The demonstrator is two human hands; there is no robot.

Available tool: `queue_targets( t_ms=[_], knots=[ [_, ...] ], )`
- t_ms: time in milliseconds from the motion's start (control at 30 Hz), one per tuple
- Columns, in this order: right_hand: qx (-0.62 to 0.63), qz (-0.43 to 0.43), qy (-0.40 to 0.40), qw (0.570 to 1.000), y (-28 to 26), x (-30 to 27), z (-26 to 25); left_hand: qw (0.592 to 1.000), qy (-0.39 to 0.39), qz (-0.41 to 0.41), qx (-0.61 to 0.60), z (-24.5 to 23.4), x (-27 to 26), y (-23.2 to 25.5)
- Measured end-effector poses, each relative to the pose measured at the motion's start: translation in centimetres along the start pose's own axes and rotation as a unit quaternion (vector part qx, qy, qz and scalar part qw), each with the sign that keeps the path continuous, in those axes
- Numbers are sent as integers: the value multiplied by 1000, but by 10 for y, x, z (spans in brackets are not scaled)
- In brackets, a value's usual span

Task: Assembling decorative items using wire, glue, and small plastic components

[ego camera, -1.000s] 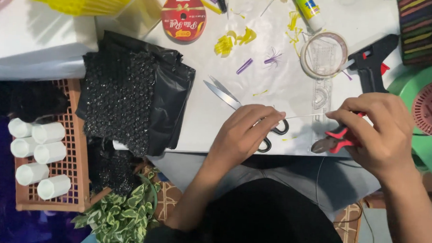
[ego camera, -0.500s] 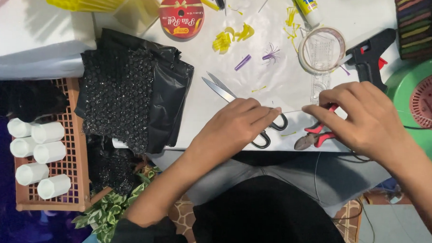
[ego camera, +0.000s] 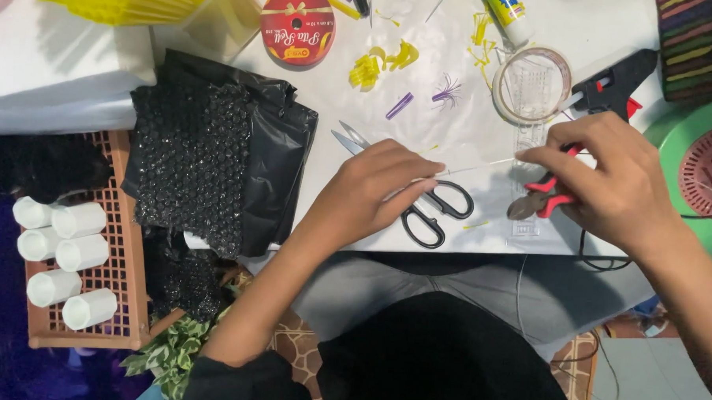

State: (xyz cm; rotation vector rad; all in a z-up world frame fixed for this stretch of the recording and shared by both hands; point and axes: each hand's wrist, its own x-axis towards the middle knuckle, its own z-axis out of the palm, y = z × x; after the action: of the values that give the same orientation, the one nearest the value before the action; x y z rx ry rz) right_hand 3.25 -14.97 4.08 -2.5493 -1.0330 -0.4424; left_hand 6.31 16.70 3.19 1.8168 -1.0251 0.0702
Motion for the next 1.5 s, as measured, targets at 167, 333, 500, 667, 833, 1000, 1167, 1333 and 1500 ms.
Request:
queue_targets(
  t_ms=[167,333,500,667,833,1000,1167,1333,1500],
  knots=[
    [27,28,8,999,-1,-4,3,997,70,-16,-9,17,-5,-3],
    [38,44,14,998,-6,2,3,993,112,21,9,31,-9,-8],
    [46,38,-1,998,-6,11,-3,991,81,-9,-104,30,-14,-20],
    [77,23,12,997,3,16,1,992,22,-14,-124,14,-4,-31],
    [51,44,-1,998,8,14,1,992,-1,-11,-123,6,12,-40],
    [24,140,-32,989,18,9,-4,996,17,-91,-17,-1,53,-81],
    [25,149,-31,988,27,4,0,951,106,-200,212,49,112,-153],
    [7,129,-27,991,32,6,4,914,83,-237,319,67,129,-170],
    [-40,105,-43,993,41,5,9,912,140,-205,328,58,120,-174]
  ],
)
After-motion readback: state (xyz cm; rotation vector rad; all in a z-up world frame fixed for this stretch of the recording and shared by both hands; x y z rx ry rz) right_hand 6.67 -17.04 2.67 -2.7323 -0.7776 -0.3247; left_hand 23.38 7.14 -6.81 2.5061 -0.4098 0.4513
